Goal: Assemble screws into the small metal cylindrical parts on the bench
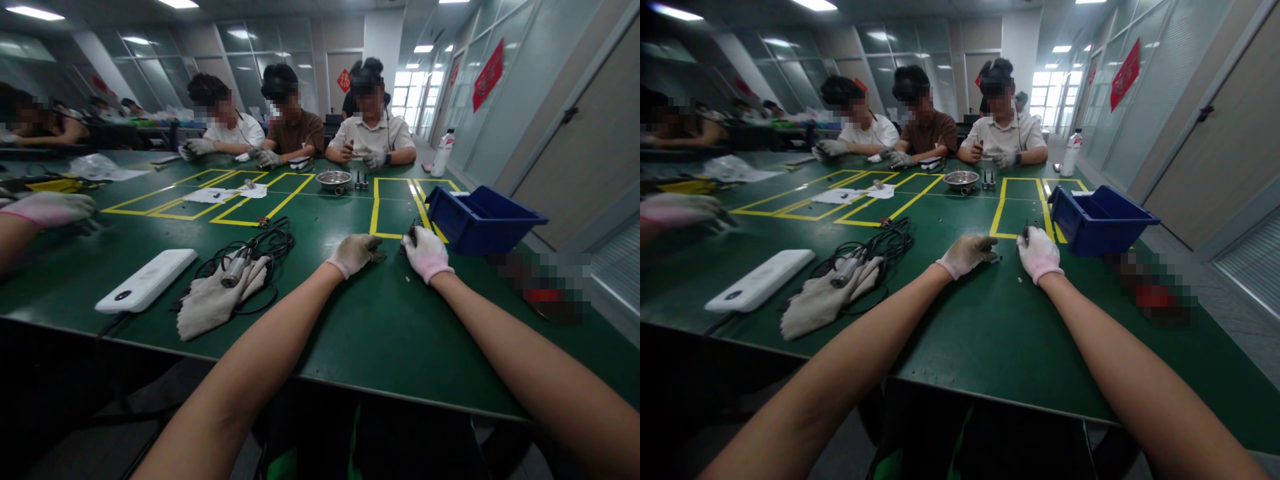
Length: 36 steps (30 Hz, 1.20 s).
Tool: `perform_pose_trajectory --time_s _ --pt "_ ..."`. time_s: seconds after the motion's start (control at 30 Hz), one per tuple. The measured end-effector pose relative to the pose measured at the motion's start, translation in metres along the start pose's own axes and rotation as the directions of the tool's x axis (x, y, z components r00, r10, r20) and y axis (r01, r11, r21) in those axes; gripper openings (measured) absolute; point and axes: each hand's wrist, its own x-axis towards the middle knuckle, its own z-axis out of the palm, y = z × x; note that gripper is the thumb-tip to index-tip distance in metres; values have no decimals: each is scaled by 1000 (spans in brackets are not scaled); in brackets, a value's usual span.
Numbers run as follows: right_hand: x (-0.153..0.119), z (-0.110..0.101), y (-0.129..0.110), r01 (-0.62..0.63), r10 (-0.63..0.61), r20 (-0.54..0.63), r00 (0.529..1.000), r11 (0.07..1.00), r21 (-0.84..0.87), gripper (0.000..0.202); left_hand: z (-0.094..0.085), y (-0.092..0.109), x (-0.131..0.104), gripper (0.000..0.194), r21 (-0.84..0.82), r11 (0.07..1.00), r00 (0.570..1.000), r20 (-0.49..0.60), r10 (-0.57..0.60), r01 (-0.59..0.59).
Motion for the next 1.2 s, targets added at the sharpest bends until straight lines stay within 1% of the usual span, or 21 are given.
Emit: perform_pose_trajectory --time_s 0.07,0.1,0.13,0.17,0.2,0.23,0.3,0.37,0.4,0.5,0.57,0.67,0.77,0.83,0.87,0.93,0.97,1.03,1.1,1.2 --pt "-3 -7 -5 -27 34 -126 991 998 60 32 -1 0 0 42 56 998 1000 15 -17 16" --pt "-5 -12 -10 -26 44 -200 979 995 95 36 -1 0 0 43 87 996 1000 20 -24 22" --pt "-8 -16 -16 -10 41 -260 965 992 122 40 -1 0 0 42 118 993 999 22 -24 21" --pt "-12 -20 -23 20 22 -286 958 990 142 41 -1 0 1 41 152 988 1000 22 -14 10" --pt "-16 -22 -30 61 -15 -274 962 985 159 40 0 0 1 38 187 982 1000 21 6 -10" --pt "-20 -23 -37 105 -61 -234 970 978 178 38 1 0 1 34 221 974 999 22 34 -39" --pt "-28 -21 -47 173 -158 -90 983 963 205 32 2 1 2 26 281 954 995 21 98 -100" --pt "-33 -15 -52 176 -188 38 981 961 212 33 4 2 2 24 316 939 989 -5 147 -138" --pt "-34 -12 -52 162 -182 76 980 963 216 35 4 3 2 27 322 936 987 -29 161 -143" --pt "-33 -5 -48 124 -161 121 979 956 267 40 7 6 0 32 331 935 982 -94 164 -125" --pt "-30 -5 -43 115 -171 158 972 942 315 36 8 7 -1 29 347 930 981 -102 166 -122" --pt "-27 -4 -36 95 -183 197 963 917 387 30 9 9 -2 21 345 927 978 -93 189 -146" --pt "-25 -2 -30 53 -162 210 964 893 446 28 7 9 -3 16 256 949 974 -81 211 -185" --pt "-22 0 -26 10 -140 239 961 880 475 28 5 8 -3 16 123 975 979 -71 193 -183" --pt "-20 0 -24 -13 -135 263 955 869 494 29 5 8 -3 17 28 987 985 -66 161 -159" --pt "-17 -2 -22 -56 -136 310 941 840 540 29 4 9 -2 22 -188 980 998 -30 58 -62" --pt "-15 -3 -21 -76 -137 328 935 825 560 30 4 10 -1 25 -291 957 1000 10 -1 3" --pt "-14 -8 -21 -100 -133 344 930 806 583 31 2 11 1 29 -445 886 989 114 -93 135" --pt "-13 -12 -22 -113 -127 347 929 797 594 31 0 12 2 32 -528 818 971 189 -148 227" --pt "-13 -16 -22 -133 -145 380 914 778 614 34 -3 12 3 33 -577 768 958 226 -177 278"
